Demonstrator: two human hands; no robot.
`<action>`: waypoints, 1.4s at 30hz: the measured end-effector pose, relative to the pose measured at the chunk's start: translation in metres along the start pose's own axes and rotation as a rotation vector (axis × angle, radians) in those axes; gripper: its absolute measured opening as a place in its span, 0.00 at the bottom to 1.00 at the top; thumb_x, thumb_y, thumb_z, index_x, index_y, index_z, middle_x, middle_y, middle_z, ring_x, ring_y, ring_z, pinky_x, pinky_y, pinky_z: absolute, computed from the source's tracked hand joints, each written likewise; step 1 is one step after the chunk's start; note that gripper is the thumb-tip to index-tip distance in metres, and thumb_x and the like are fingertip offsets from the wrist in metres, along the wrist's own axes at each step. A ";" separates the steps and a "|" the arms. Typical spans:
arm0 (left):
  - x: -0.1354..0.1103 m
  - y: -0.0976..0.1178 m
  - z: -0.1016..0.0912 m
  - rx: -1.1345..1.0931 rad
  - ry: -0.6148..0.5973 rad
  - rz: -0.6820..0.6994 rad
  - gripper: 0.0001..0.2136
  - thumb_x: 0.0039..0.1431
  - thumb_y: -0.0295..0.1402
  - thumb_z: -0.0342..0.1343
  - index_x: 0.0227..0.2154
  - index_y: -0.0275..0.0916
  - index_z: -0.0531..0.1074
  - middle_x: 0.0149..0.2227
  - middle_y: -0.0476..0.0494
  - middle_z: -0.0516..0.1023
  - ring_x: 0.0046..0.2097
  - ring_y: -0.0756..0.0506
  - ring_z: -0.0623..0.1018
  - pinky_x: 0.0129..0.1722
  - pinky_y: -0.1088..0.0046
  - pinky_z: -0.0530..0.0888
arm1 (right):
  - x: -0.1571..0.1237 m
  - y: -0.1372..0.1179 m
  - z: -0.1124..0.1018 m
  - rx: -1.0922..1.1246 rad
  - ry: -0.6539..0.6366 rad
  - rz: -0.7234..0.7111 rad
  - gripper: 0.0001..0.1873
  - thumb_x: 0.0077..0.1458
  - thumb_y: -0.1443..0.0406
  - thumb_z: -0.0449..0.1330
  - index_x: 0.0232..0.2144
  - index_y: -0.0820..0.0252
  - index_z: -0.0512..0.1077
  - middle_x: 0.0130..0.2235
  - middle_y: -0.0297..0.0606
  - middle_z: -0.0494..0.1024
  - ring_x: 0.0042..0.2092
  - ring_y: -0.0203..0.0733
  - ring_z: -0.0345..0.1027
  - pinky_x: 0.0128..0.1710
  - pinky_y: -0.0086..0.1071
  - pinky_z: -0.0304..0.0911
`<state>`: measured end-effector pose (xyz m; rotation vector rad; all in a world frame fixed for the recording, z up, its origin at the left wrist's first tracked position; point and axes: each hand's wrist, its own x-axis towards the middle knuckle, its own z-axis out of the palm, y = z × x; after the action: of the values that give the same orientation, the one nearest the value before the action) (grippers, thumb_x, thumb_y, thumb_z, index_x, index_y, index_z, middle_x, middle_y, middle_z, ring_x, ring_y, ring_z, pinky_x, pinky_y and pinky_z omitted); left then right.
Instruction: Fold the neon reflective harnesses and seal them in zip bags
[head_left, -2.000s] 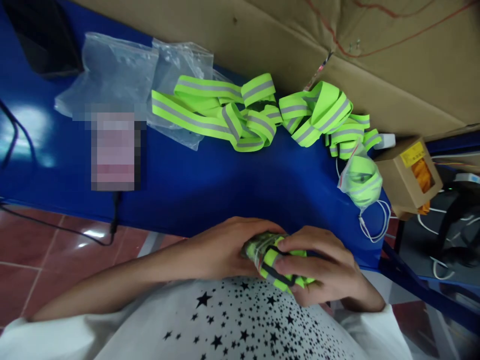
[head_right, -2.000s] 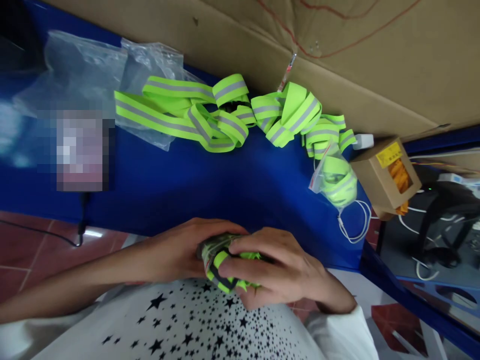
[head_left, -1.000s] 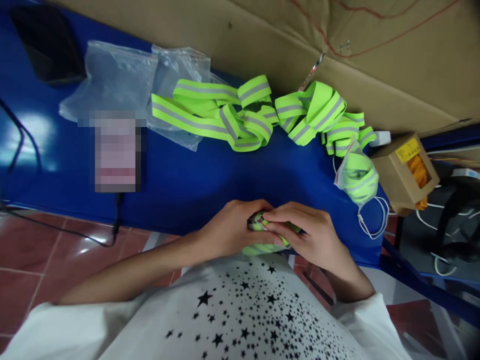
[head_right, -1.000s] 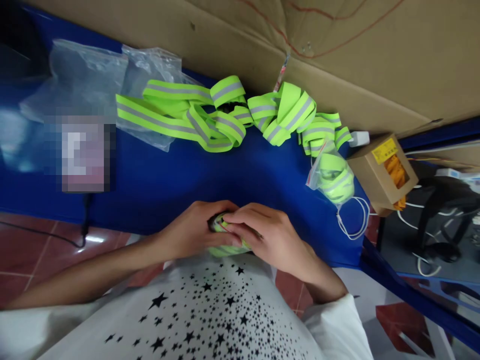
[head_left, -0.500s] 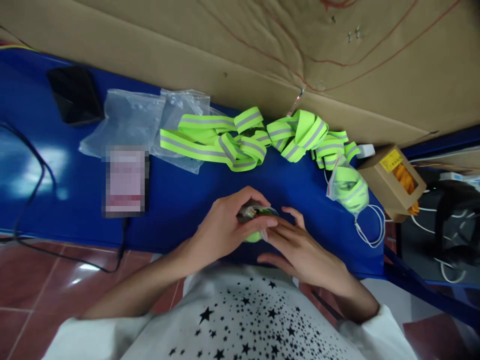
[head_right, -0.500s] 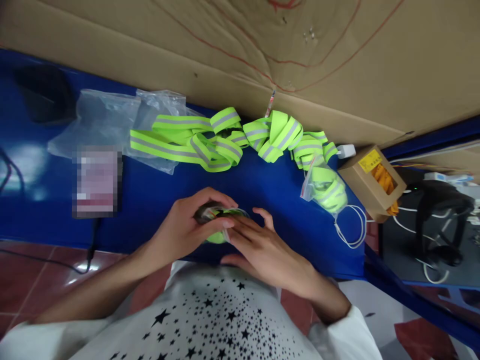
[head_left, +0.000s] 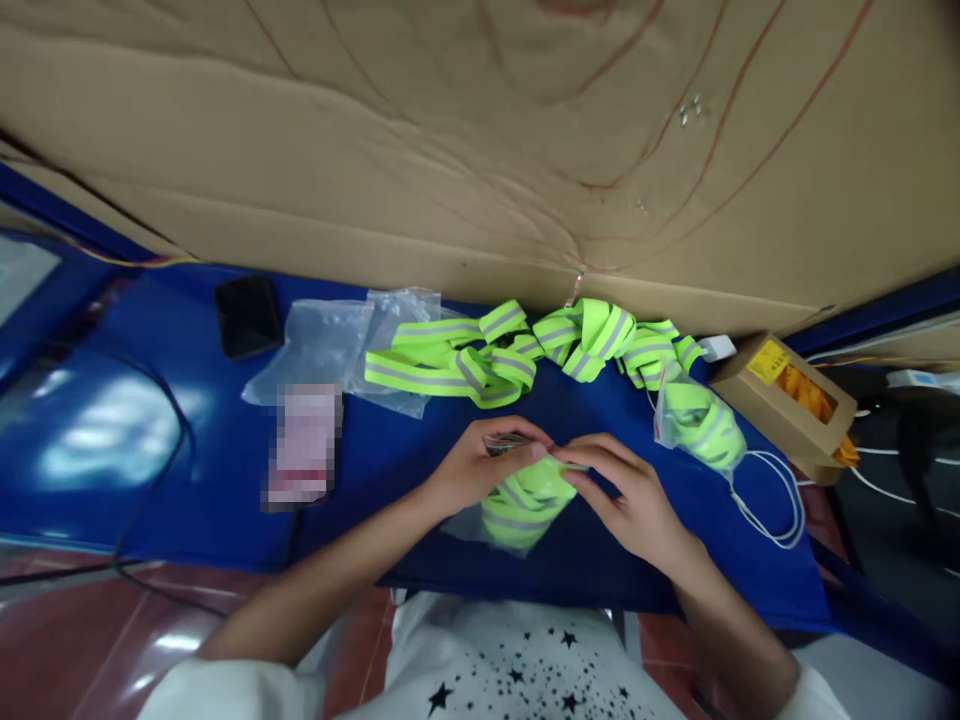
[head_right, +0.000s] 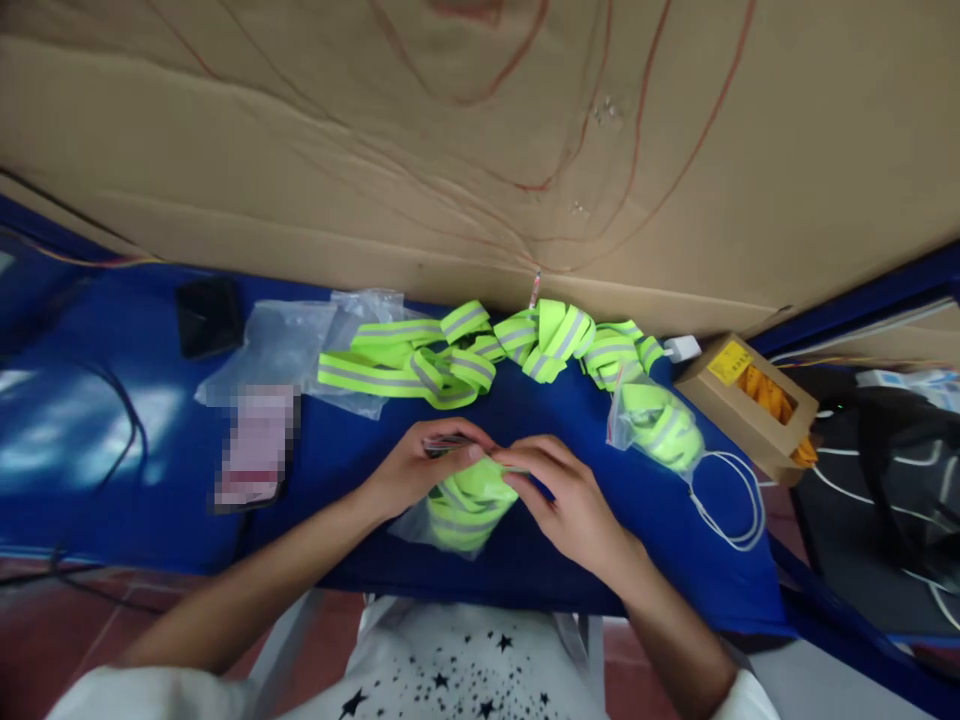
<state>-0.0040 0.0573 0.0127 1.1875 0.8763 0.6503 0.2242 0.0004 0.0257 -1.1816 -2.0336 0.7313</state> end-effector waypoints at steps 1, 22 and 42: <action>0.004 0.000 0.000 -0.014 0.005 0.009 0.17 0.59 0.45 0.67 0.42 0.36 0.79 0.41 0.41 0.84 0.43 0.44 0.82 0.45 0.68 0.75 | 0.003 0.003 -0.004 0.005 -0.014 -0.002 0.13 0.68 0.67 0.59 0.53 0.56 0.76 0.50 0.43 0.77 0.52 0.40 0.74 0.52 0.38 0.74; 0.031 -0.017 -0.035 0.051 -0.164 0.190 0.19 0.53 0.45 0.71 0.38 0.35 0.79 0.38 0.44 0.81 0.40 0.46 0.77 0.43 0.71 0.72 | 0.008 0.072 0.033 0.482 0.079 0.307 0.16 0.54 0.55 0.71 0.35 0.60 0.74 0.23 0.31 0.76 0.22 0.34 0.68 0.23 0.27 0.67; 0.025 -0.014 -0.043 0.318 -0.385 0.246 0.25 0.58 0.56 0.61 0.27 0.35 0.75 0.27 0.48 0.72 0.31 0.49 0.71 0.34 0.72 0.68 | 0.013 0.069 0.033 0.502 0.068 0.353 0.30 0.51 0.40 0.67 0.25 0.61 0.72 0.22 0.30 0.70 0.25 0.32 0.60 0.27 0.27 0.54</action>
<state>-0.0280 0.0963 -0.0119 1.6608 0.5209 0.4631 0.2298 0.0374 -0.0419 -1.2446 -1.4703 1.2651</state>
